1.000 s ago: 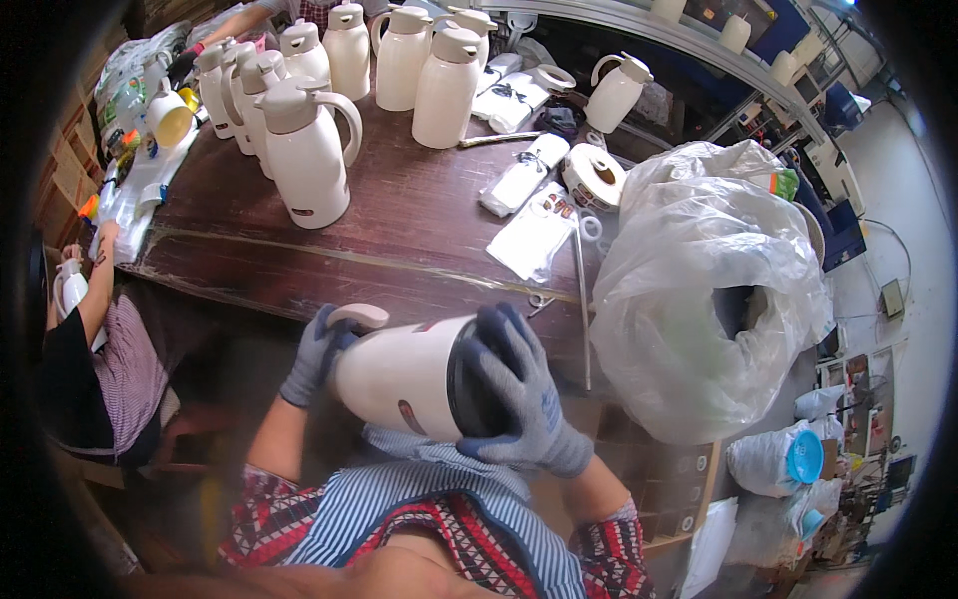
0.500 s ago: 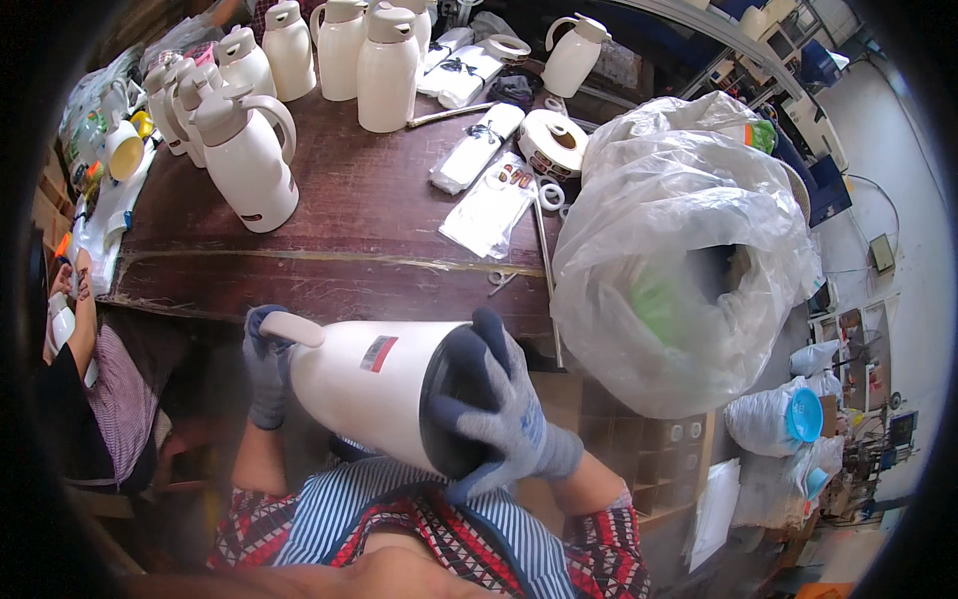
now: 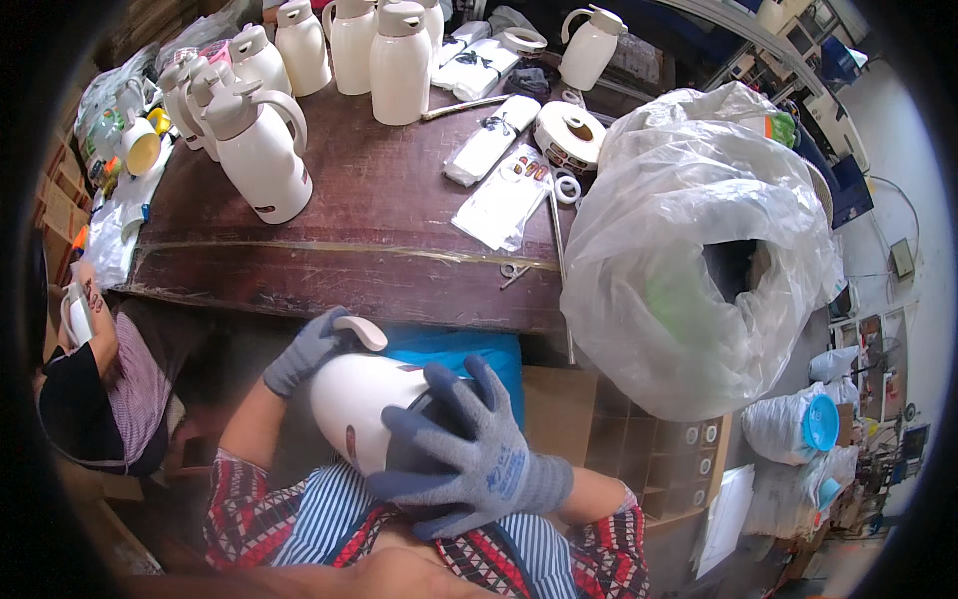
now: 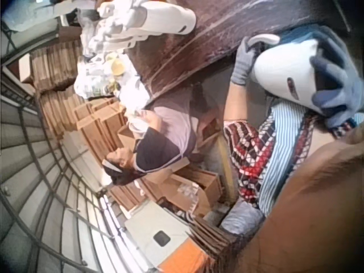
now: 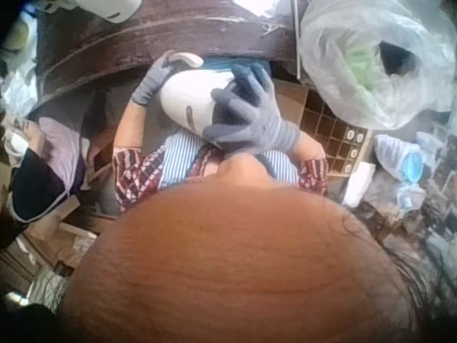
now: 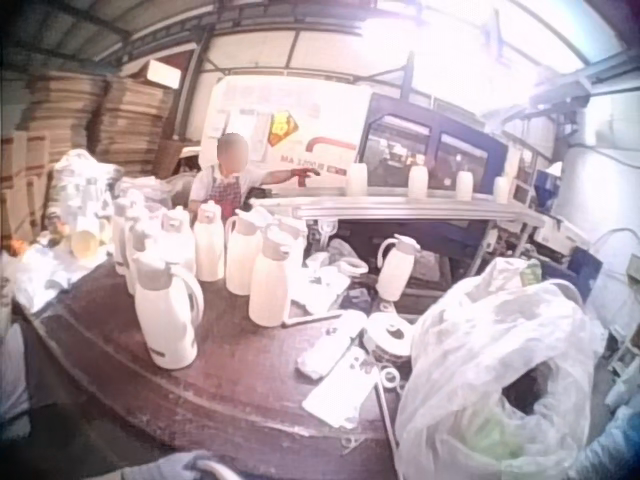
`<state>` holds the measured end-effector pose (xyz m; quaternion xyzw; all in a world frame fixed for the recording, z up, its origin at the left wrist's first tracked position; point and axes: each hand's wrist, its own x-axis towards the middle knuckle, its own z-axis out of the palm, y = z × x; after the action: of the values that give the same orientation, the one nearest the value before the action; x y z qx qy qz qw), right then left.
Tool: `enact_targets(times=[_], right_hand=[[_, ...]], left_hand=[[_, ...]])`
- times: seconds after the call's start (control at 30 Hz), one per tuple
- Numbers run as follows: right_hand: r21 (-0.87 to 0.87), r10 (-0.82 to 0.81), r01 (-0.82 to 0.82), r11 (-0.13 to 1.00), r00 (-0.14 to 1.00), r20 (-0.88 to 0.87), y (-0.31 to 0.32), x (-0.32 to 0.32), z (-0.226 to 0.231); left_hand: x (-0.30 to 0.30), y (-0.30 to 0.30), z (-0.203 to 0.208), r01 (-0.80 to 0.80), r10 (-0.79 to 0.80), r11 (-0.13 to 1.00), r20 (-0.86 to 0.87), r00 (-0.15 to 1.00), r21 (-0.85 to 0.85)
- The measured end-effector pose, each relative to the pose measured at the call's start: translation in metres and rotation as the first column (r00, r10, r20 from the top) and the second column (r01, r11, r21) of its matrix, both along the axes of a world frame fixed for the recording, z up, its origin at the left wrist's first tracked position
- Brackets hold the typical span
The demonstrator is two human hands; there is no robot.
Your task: The person repeatedly inserts stainless steel inner flasks into white thermos outer shells, then places black lids on top. The person handles the components one at a time and places the assembled units on the table.
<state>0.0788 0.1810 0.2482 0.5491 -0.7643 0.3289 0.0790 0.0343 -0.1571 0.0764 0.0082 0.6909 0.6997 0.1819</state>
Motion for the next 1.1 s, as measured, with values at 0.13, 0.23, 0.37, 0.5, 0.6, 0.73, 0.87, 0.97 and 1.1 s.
enact_targets(times=[0.13,0.23,0.37,0.5,0.6,0.73,0.87,0.97,1.1], right_hand=[[-0.278,-0.156,0.526,0.804,0.637,0.755,0.003,-0.007,-0.046],[-0.184,0.356,0.729,0.66,-0.088,0.93,0.018,-0.016,-0.114],[-0.26,-0.165,0.514,0.818,0.642,0.749,0.035,-0.009,-0.103],[-0.301,-0.152,0.308,0.903,0.882,0.446,0.041,-0.047,-0.12],[-0.146,-0.061,0.495,0.857,0.378,0.924,0.049,-0.05,-0.17],[-0.407,-0.173,0.695,0.592,0.603,0.779,0.015,-0.01,-0.11],[-0.389,0.209,0.579,0.717,0.354,0.912,0.044,-0.036,-0.146],[-0.469,0.215,0.674,0.571,0.429,0.877,0.044,-0.024,-0.147],[-0.41,0.016,0.678,0.611,0.507,0.862,0.044,-0.018,-0.161]], left_hand=[[0.028,0.007,0.028,-0.358,0.33,0.924,-0.196,0.923,-0.131],[0.036,0.022,0.07,-0.678,0.007,0.676,-0.917,0.4,-0.29],[0.018,-0.024,0.08,-0.491,0.259,0.809,-0.554,0.791,-0.323],[0.019,0.011,0.089,-0.631,0.281,0.716,-0.704,0.652,-0.299],[0.049,0.036,0.113,-0.721,-0.241,0.614,-0.946,0.216,-0.321],[0.022,0.022,0.118,-0.564,0.278,0.769,-0.636,0.72,-0.301],[0.052,0.061,0.136,-0.657,-0.361,0.63,-0.905,0.224,-0.414],[0.037,0.048,0.124,-0.633,-0.028,0.68,-0.875,0.483,-0.371],[0.042,0.059,0.111,-0.6,0.113,0.732,-0.811,0.574,-0.323]])
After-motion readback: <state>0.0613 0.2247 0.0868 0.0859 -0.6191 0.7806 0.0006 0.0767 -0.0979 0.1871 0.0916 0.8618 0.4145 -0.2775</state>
